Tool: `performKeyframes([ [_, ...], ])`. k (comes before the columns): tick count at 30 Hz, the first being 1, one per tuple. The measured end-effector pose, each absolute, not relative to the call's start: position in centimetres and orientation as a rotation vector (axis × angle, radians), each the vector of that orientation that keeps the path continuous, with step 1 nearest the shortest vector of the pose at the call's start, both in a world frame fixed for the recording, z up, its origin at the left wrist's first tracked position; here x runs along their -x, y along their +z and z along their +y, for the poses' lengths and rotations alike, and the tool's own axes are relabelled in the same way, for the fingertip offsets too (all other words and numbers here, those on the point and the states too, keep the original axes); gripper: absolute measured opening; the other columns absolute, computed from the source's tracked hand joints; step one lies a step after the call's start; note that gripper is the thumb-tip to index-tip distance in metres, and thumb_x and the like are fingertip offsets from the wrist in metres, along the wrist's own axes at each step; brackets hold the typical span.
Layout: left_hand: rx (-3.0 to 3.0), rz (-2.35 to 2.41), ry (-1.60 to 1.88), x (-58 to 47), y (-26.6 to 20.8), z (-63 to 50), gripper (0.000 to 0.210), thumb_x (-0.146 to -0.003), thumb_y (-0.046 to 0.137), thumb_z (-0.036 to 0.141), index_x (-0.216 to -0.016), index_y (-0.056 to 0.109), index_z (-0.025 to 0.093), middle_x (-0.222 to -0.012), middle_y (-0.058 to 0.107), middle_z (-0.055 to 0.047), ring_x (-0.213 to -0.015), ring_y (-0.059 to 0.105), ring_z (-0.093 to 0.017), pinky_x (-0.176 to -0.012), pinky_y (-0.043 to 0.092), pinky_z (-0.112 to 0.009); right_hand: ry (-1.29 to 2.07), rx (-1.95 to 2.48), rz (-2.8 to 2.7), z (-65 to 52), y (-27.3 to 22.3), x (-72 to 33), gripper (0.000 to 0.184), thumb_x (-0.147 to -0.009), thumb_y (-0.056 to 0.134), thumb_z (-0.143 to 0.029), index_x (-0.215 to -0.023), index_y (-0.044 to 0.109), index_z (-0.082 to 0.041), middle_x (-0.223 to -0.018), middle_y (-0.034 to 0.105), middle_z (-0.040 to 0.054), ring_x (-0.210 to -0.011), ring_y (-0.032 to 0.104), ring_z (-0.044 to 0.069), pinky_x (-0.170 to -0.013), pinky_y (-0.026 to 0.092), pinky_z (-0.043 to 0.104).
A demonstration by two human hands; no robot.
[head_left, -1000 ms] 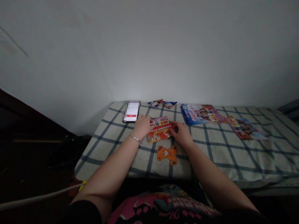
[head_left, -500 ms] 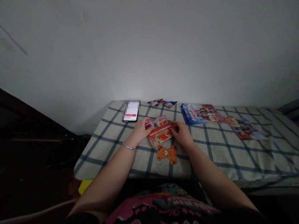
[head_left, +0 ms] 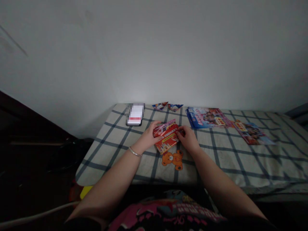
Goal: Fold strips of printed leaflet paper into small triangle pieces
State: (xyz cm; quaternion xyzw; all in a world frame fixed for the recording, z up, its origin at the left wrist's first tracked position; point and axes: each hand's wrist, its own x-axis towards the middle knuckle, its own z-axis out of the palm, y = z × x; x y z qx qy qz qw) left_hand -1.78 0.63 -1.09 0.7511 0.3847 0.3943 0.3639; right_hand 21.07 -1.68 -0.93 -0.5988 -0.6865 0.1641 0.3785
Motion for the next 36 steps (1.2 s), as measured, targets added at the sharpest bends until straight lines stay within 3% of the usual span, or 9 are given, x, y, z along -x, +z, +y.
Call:
performKeyframes([
  [6, -1.850, 0.969, 0.971, 2.06, -1.33, 0.88, 0.061, -0.078, 0.066, 0.018, -0.132, 0.040, 0.022, -0.108, 0.064, -0.006, -0.093, 0.066, -0.019, -0.086, 0.053, -0.035, 0.521, 1.467, -1.594, -1.51, -1.50, -21.09, 0.040, -0.080, 0.059, -0.033, -0.117, 0.052, -0.019, -0.092, 0.062, 0.0045, -0.068, 0.054, 0.017, -0.063, 0.048, 0.032],
  [11, -1.893, 1.041, 0.915, 2.00, -0.76, 0.69, 0.053, -0.080, 0.064, 0.018, -0.130, 0.044, 0.022, -0.096, 0.066, -0.003, -0.087, 0.066, -0.018, -0.082, 0.052, -0.033, 0.474, 1.450, -1.597, -1.17, -1.89, -21.36, 0.050, -0.079, 0.061, -0.037, -0.124, 0.050, -0.019, -0.107, 0.062, 0.0088, -0.082, 0.058, 0.019, -0.075, 0.051, 0.035],
  [15, -1.936, 1.089, 0.928, 1.73, -0.41, 0.59, 0.049, -0.080, 0.064, 0.017, -0.126, 0.047, 0.023, -0.104, 0.066, -0.004, -0.094, 0.065, -0.019, -0.087, 0.051, -0.034, 0.460, 1.566, -1.764, -1.03, -1.81, -21.52, 0.036, -0.078, 0.063, -0.038, -0.109, 0.061, -0.019, -0.093, 0.066, 0.0080, -0.084, 0.060, 0.022, -0.081, 0.049, 0.039],
  [19, -1.993, 1.133, 0.967, 1.61, -0.55, 0.66, 0.047, -0.080, 0.063, 0.019, -0.124, 0.049, 0.022, -0.112, 0.064, -0.006, -0.102, 0.063, -0.021, -0.093, 0.049, -0.037, 0.539, 1.601, -1.748, -0.84, -1.93, -21.59, 0.022, -0.079, 0.061, -0.037, -0.093, 0.065, -0.020, -0.083, 0.067, 0.0049, -0.075, 0.060, 0.020, -0.072, 0.049, 0.035],
  [28, -1.902, 1.141, 1.014, 1.76, -0.84, 0.81, 0.046, -0.084, 0.062, 0.026, -0.126, 0.047, 0.019, -0.097, 0.066, -0.005, -0.088, 0.065, -0.019, -0.082, 0.052, -0.035, 0.613, 1.659, -1.623, -1.02, -1.38, -21.27, 0.026, -0.080, 0.056, -0.045, -0.073, 0.057, -0.021, -0.069, 0.062, 0.0010, -0.063, 0.055, 0.017, -0.058, 0.040, 0.029],
  [36, -1.743, 1.065, 1.040, 1.74, -0.61, 0.81, 0.040, -0.082, 0.061, 0.021, -0.121, 0.049, 0.018, -0.108, 0.067, -0.007, -0.097, 0.066, -0.019, -0.086, 0.053, -0.035, 0.583, 1.689, -1.593, -1.07, -1.11, -21.26, 0.028, -0.082, 0.054, -0.048, -0.075, 0.056, -0.022, -0.067, 0.061, 0.0002, -0.059, 0.053, 0.017, -0.055, 0.038, 0.028],
])
